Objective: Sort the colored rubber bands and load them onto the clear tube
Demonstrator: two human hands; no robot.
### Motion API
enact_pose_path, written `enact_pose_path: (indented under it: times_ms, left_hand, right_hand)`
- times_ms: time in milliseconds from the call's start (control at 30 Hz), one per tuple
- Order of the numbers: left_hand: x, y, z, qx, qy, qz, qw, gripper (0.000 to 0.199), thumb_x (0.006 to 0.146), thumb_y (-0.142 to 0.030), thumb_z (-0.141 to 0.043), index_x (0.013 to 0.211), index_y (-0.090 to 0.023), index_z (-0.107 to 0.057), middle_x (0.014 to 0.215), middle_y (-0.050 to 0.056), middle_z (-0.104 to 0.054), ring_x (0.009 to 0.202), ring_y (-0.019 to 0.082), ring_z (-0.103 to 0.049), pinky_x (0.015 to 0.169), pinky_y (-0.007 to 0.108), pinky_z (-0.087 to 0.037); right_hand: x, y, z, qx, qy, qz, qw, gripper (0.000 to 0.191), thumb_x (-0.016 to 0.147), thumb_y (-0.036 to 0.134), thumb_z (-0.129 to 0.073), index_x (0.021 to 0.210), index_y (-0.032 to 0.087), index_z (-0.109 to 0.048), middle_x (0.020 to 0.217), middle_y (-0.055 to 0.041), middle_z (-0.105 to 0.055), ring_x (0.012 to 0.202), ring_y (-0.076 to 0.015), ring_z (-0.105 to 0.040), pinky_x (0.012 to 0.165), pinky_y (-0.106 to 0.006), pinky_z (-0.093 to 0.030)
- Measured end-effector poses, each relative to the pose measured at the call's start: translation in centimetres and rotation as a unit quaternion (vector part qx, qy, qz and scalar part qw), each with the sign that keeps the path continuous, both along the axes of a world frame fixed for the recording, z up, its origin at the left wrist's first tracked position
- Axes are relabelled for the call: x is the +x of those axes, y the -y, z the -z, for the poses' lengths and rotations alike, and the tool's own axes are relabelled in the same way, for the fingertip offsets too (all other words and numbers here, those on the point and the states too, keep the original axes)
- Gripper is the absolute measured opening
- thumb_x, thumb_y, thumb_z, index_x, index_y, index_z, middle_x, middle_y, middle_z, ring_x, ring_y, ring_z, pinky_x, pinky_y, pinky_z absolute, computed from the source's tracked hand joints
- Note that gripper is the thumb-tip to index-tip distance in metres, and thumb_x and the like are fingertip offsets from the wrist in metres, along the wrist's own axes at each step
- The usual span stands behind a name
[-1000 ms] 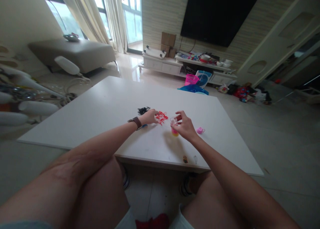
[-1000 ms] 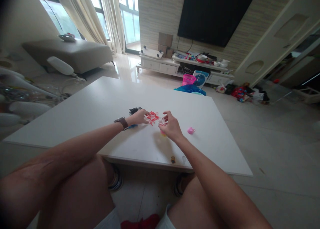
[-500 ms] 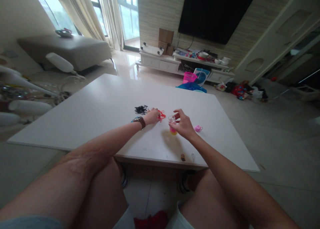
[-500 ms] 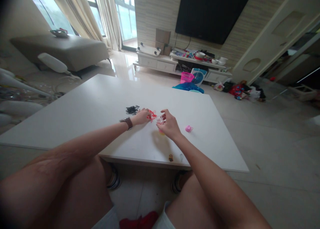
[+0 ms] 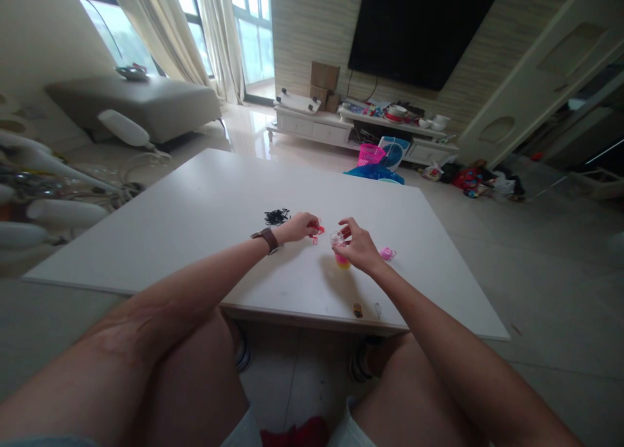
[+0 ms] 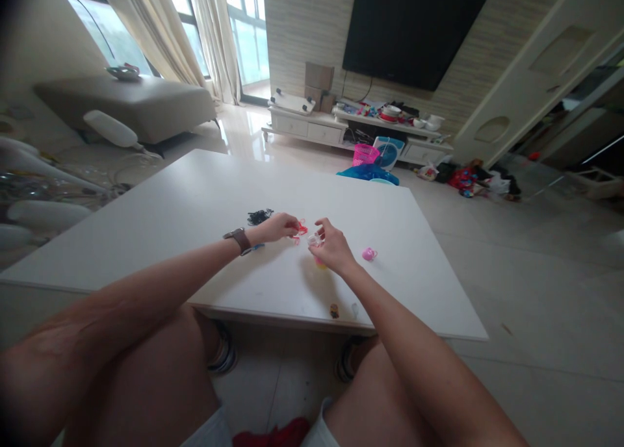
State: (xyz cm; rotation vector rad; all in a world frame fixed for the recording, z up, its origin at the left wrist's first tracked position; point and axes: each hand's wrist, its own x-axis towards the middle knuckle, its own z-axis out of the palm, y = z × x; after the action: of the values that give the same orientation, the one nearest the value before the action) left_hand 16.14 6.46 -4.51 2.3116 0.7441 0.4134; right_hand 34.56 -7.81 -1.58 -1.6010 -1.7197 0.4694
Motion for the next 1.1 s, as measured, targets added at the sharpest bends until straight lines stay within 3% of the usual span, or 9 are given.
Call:
enact_pose_path:
  times_ms: [200, 400, 500, 833, 1100]
  left_hand:
    - [-0.3, 2.4, -3.1, -0.046, 0.058, 0.050, 0.996, 0.014, 0.081, -0.018, -0.064, 0.086, -0.013, -0.076, 0.070, 0.004, -0.073, 0.065, 0.015, -0.066, 0.066, 0.023, -0.048]
    - [-0.2, 4.1, -4.6, 0.080, 0.033, 0.061, 0.994, 0.009, 0.079, -0.016, -0.072, 0.083, -0.015, -0.080, 0.079, 0.006, -0.073, 0.071, 0.014, -0.064, 0.071, 0.022, -0.045]
    - [-0.1, 4.6, -5.0, 0.109, 0.024, 0.070, 0.991, 0.010, 0.082, -0.016, -0.070, 0.082, -0.016, -0.079, 0.082, 0.006, -0.072, 0.071, 0.013, -0.062, 0.070, 0.022, -0.043]
    - [-0.4, 5.0, -5.6, 0.085, 0.017, 0.046, 0.995, 0.003, 0.078, -0.012, -0.071, 0.080, -0.014, -0.073, 0.068, 0.000, -0.068, 0.065, 0.012, -0.058, 0.064, 0.022, -0.040]
    - [-0.2, 5.0, -5.5, 0.118, 0.023, 0.075, 0.990, 0.005, 0.081, -0.013, -0.072, 0.083, -0.014, -0.077, 0.079, 0.005, -0.070, 0.071, 0.013, -0.062, 0.068, 0.022, -0.043]
  right_hand:
    - [-0.2, 0.2, -0.1, -0.018, 0.036, -0.016, 0.999, 0.046, 0.069, 0.015, -0.069, 0.112, 0.023, -0.054, 0.088, -0.0010, -0.066, 0.073, -0.0156, -0.063, 0.068, -0.028, -0.052]
    - [-0.8, 0.3, -0.1, -0.030, 0.049, -0.028, 0.998, 0.047, 0.069, 0.011, -0.069, 0.112, 0.022, -0.055, 0.090, -0.0017, -0.067, 0.076, -0.0150, -0.062, 0.069, -0.026, -0.051]
    - [-1.0, 0.3, 0.0, -0.029, 0.052, -0.033, 0.998, 0.046, 0.069, 0.010, -0.069, 0.112, 0.022, -0.056, 0.090, -0.0018, -0.067, 0.075, -0.0151, -0.062, 0.070, -0.027, -0.051]
    - [-1.1, 0.4, 0.1, -0.029, 0.052, -0.036, 0.998, 0.047, 0.069, 0.009, -0.070, 0.111, 0.023, -0.056, 0.091, -0.0016, -0.068, 0.076, -0.0153, -0.063, 0.071, -0.028, -0.052]
    - [-1.1, 0.3, 0.2, -0.026, 0.045, -0.041, 0.998, 0.045, 0.070, 0.010, -0.070, 0.111, 0.023, -0.057, 0.092, -0.0018, -0.067, 0.078, -0.0157, -0.064, 0.072, -0.029, -0.053]
